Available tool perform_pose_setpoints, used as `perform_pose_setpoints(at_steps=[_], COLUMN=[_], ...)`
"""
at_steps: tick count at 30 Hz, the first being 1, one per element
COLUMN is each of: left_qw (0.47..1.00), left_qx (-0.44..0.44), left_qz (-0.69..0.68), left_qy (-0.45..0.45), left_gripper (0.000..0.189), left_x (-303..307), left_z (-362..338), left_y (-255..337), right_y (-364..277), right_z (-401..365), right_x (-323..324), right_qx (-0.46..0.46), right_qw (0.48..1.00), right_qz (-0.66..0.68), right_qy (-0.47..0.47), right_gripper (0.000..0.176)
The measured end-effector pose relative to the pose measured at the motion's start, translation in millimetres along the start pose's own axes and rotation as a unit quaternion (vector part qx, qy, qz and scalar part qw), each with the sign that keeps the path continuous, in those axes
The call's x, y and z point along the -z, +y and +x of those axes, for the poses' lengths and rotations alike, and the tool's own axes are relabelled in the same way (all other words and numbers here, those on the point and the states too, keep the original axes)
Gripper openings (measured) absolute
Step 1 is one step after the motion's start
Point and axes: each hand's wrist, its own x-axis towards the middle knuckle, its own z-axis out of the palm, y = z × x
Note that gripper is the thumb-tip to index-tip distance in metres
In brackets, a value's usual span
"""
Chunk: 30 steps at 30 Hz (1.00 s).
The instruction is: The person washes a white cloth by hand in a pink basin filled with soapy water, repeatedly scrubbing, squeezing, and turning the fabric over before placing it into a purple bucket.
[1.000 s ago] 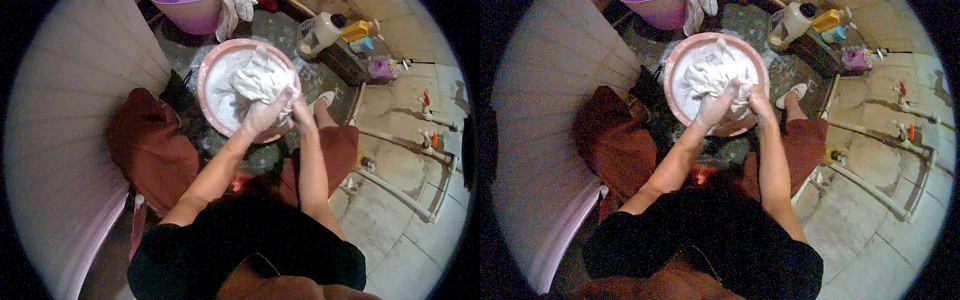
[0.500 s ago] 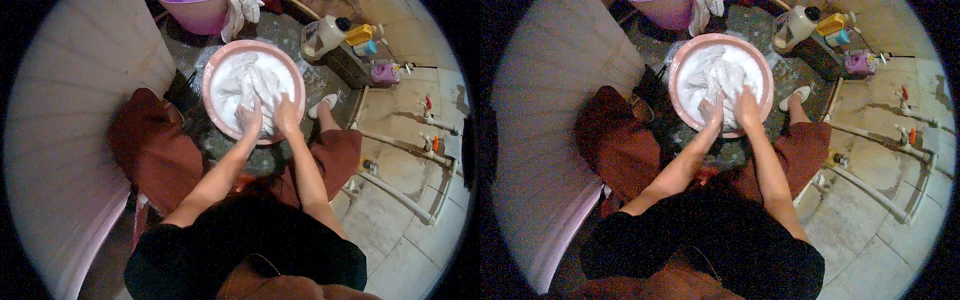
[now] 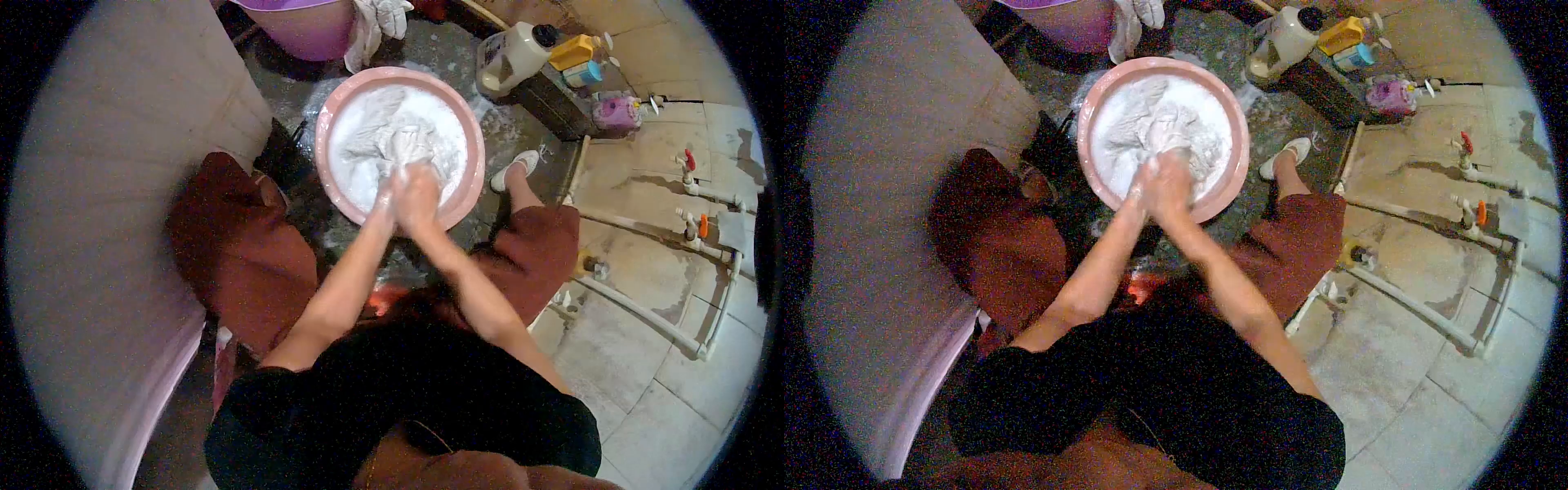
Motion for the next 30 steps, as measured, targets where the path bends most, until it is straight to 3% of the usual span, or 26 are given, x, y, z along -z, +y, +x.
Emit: perform_pose_setpoints(at_steps=[1, 2, 3, 4, 5, 7, 8, 9, 10, 11, 13, 14, 16, 17, 18, 19, 20, 21, 23, 24, 25, 26, 27, 28, 29, 30], left_qw=[1.0, 0.976, 0.907, 0.995, 0.995, 0.986, 0.99, 0.991, 0.992, 0.992, 0.991, 0.991, 0.991, 0.99, 0.914, 0.914, 0.762, 0.539, 0.534, 0.48, 0.422, 0.497, 0.584, 0.456, 0.463, 0.536], left_qx=[0.001, 0.019, 0.033, 0.051, 0.049, -0.023, -0.049, -0.049, -0.043, -0.036, -0.027, -0.026, -0.048, -0.069, -0.147, -0.149, -0.156, -0.147, -0.186, -0.254, -0.317, -0.354, -0.21, -0.249, -0.365, -0.404], left_qz=[-0.002, -0.142, -0.275, -0.06, -0.057, 0.058, 0.075, 0.069, 0.068, 0.071, 0.079, 0.084, 0.1, 0.112, 0.351, 0.351, 0.618, 0.826, 0.814, 0.832, 0.845, 0.781, 0.783, 0.854, 0.807, 0.741], left_qy=[0.001, -0.162, -0.317, 0.065, 0.067, 0.152, 0.105, 0.101, 0.101, 0.101, 0.102, 0.103, 0.08, 0.052, 0.14, 0.138, 0.11, 0.076, 0.132, 0.11, 0.086, 0.134, 0.034, -0.008, 0.039, -0.003], left_gripper=[0.037, 0.038, 0.04, 0.046, 0.046, 0.038, 0.043, 0.043, 0.042, 0.042, 0.041, 0.041, 0.041, 0.043, 0.04, 0.04, 0.037, 0.037, 0.035, 0.029, 0.023, 0.018, 0.019, 0.022, 0.025, 0.026], left_x=[15.9, 39.0, 62.7, 72.9, 45.1, -34.7, -18.6, -6.8, -9.0, -10.6, -9.7, -8.8, -0.6, 4.6, -35.1, -64.2, -89.5, -100.4, -95.8, -92.1, -85.4, -76.7, -72.1, -94.7, -93.2, -95.8], left_z=[7.0, 16.8, 28.9, 46.3, 36.9, 2.9, 15.6, 30.3, 29.9, 27.0, 20.8, 21.2, 22.2, 23.8, 11.9, -0.9, -13.4, -20.4, -13.3, -12.2, -11.0, 4.9, 3.2, -11.1, -19.7, -26.7], left_y=[-9.2, -19.5, -29.3, -45.0, -41.3, -13.0, -16.3, -24.8, -25.7, -23.2, -14.5, -8.5, -3.1, -3.6, 3.3, 30.1, 58.6, 72.5, 75.2, 74.1, 71.1, 49.7, 34.5, 33.8, 12.2, 7.5], right_y=[-15.3, -12.0, -3.7, 24.4, 60.8, 108.2, 69.9, 57.1, 21.4, 34.2, -8.7, 13.2, 79.3, 58.1, 107.6, 108.7, 100.4, 97.0, 115.3, 123.4, 97.4, 48.8, 21.5, 44.5, 60.5, 76.8], right_z=[-8.2, -7.1, -0.3, 15.8, 35.3, 49.1, 50.5, 38.1, 24.7, -12.5, -3.3, 5.8, 27.9, 51.4, 51.4, 56.7, 64.0, 66.1, 64.9, 60.8, 61.7, 66.8, 68.3, 59.4, 54.8, 52.7], right_x=[3.3, 1.6, -2.4, -6.6, -13.5, -35.8, -1.9, -7.9, 8.8, -33.7, 5.3, -7.1, -37.5, 3.6, -25.3, -11.3, 12.6, 30.1, 32.4, 29.4, 40.5, 60.4, 70.4, 34.0, 15.6, 3.8], right_qx=[-0.03, -0.046, -0.059, -0.151, -0.24, -0.191, -0.141, -0.227, -0.241, -0.03, -0.032, -0.03, -0.212, -0.301, -0.247, -0.246, -0.228, -0.209, -0.182, -0.162, -0.162, -0.326, -0.471, -0.352, -0.351, -0.35], right_qw=[0.993, 0.992, 0.991, 0.967, 0.927, 0.971, 0.987, 0.95, 0.945, 0.989, 0.981, 0.981, 0.97, 0.912, 0.948, 0.949, 0.961, 0.966, 0.972, 0.974, 0.974, 0.891, 0.749, 0.733, 0.733, 0.829], right_qz=[0.108, 0.105, 0.103, 0.17, 0.235, 0.121, 0.058, 0.213, 0.212, 0.142, 0.191, 0.192, 0.119, 0.278, 0.197, 0.197, 0.137, 0.075, 0.085, 0.096, 0.096, 0.27, 0.426, 0.566, 0.566, 0.421], right_qy=[-0.047, -0.051, -0.056, -0.114, -0.169, -0.076, -0.047, -0.013, -0.061, -0.009, -0.005, -0.005, -0.008, -0.031, -0.029, -0.026, -0.077, -0.13, -0.126, -0.124, -0.126, -0.163, -0.188, -0.138, -0.138, -0.115], right_gripper=[0.028, 0.027, 0.026, 0.025, 0.024, 0.027, 0.027, 0.028, 0.029, 0.029, 0.021, 0.021, 0.023, 0.026, 0.031, 0.031, 0.034, 0.037, 0.043, 0.055, 0.055, 0.056, 0.059, 0.049, 0.049, 0.048])
